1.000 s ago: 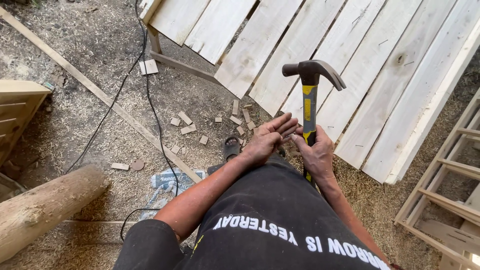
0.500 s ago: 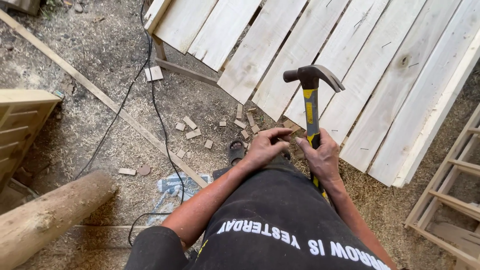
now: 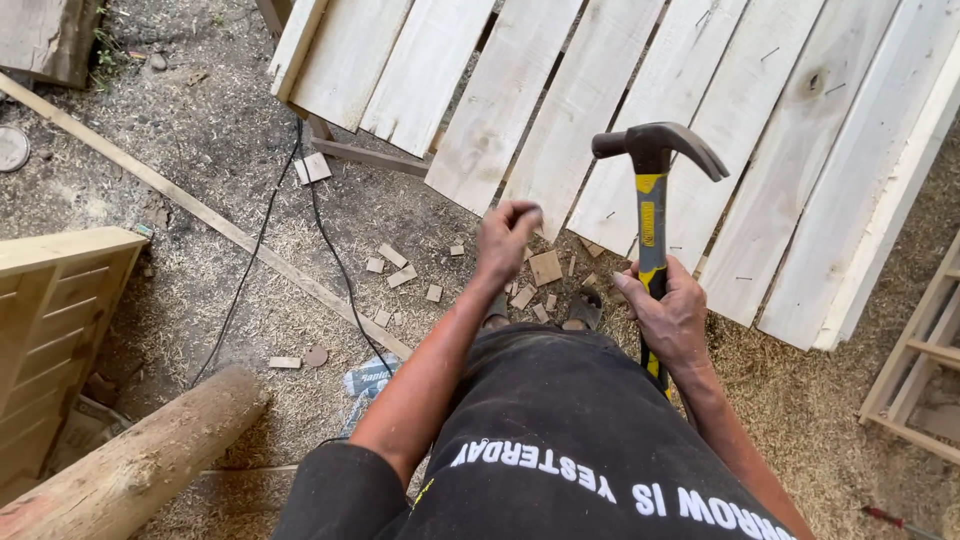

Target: Nailing wooden planks onto a structure to build furniture.

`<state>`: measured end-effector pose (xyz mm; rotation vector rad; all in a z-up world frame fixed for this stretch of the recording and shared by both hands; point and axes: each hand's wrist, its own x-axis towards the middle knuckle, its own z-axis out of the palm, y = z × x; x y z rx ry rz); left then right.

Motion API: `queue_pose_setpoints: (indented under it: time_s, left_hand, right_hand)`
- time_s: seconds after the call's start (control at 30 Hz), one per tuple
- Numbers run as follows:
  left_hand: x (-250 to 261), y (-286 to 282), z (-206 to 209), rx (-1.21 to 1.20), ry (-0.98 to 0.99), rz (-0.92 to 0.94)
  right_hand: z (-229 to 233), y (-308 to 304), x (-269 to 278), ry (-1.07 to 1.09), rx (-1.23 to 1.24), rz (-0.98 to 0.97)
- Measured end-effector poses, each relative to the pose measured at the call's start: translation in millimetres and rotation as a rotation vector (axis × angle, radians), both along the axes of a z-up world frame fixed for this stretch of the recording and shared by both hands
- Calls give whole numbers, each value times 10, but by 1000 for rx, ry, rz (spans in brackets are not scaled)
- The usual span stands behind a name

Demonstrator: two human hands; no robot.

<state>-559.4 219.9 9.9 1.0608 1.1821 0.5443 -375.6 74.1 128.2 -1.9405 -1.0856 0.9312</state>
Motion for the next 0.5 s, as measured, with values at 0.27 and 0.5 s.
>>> queue_pose_setpoints:
  time_s: [0.27,0.5]
  left_hand:
    - [176,506,-225,498,213,-22]
    - [223,442,-177,681,275,28]
  right_hand:
    - [79,-35,23,-26,-7,-9]
    - [83,29,19,-34,38,86]
